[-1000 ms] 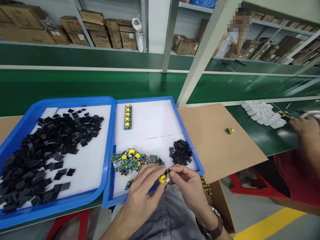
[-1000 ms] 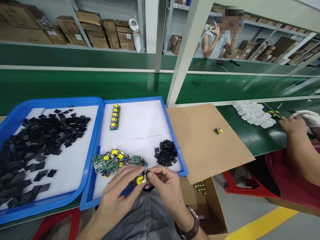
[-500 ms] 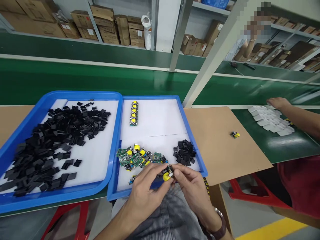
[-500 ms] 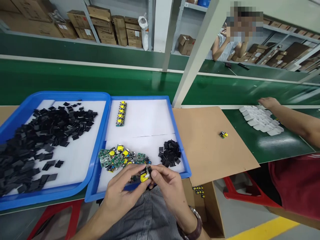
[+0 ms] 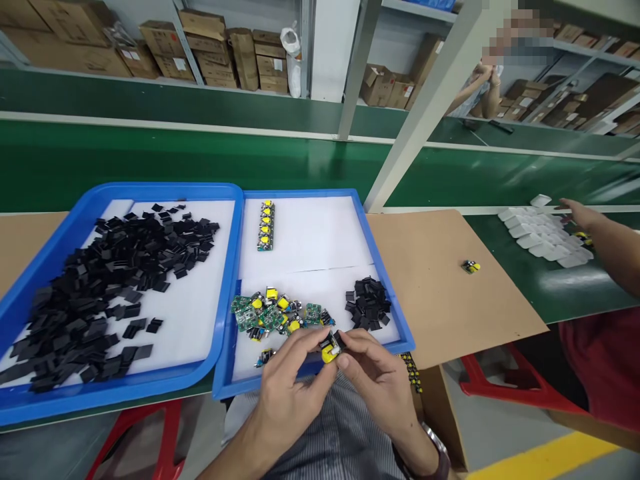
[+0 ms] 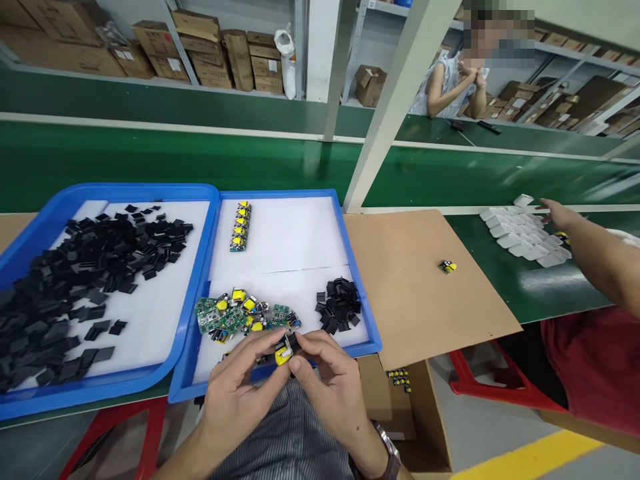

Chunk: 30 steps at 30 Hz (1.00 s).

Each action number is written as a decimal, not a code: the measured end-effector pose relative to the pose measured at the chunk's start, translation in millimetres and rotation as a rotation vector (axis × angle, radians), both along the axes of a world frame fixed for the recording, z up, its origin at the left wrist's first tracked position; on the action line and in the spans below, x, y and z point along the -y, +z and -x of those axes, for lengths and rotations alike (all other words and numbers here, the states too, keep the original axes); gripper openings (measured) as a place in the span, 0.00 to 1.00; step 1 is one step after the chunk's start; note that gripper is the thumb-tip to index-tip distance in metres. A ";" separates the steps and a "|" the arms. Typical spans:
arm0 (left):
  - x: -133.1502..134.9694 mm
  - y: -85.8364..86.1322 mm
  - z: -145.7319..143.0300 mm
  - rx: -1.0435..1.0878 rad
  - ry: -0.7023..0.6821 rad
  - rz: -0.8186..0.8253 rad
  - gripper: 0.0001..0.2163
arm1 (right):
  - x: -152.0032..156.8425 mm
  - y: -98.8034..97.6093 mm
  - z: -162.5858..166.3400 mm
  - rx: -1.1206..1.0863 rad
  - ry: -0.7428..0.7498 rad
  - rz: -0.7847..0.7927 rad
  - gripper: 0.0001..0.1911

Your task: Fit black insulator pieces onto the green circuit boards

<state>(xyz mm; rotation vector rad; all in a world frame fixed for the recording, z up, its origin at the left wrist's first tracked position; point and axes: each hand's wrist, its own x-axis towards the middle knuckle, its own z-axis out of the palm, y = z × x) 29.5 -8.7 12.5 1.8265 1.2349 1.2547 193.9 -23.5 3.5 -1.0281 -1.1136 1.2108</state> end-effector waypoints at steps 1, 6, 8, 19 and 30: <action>0.5 -0.6 -0.1 0.004 -0.001 -0.007 0.21 | 0.0 0.5 0.8 0.010 0.004 -0.012 0.15; 2.1 -5.2 0.8 0.003 -0.013 -0.004 0.21 | -1.9 -0.2 -1.7 -0.018 0.041 -0.003 0.14; 2.9 -6.0 2.5 0.002 -0.031 0.024 0.21 | -3.2 -2.0 -7.9 -0.069 0.078 0.036 0.12; -1.7 9.3 12.1 0.047 -0.297 0.210 0.22 | -14.7 2.6 -29.1 -0.368 0.291 0.445 0.05; 1.4 5.0 -0.3 0.269 -0.081 0.428 0.16 | -9.5 0.3 -16.0 -0.477 0.034 0.482 0.09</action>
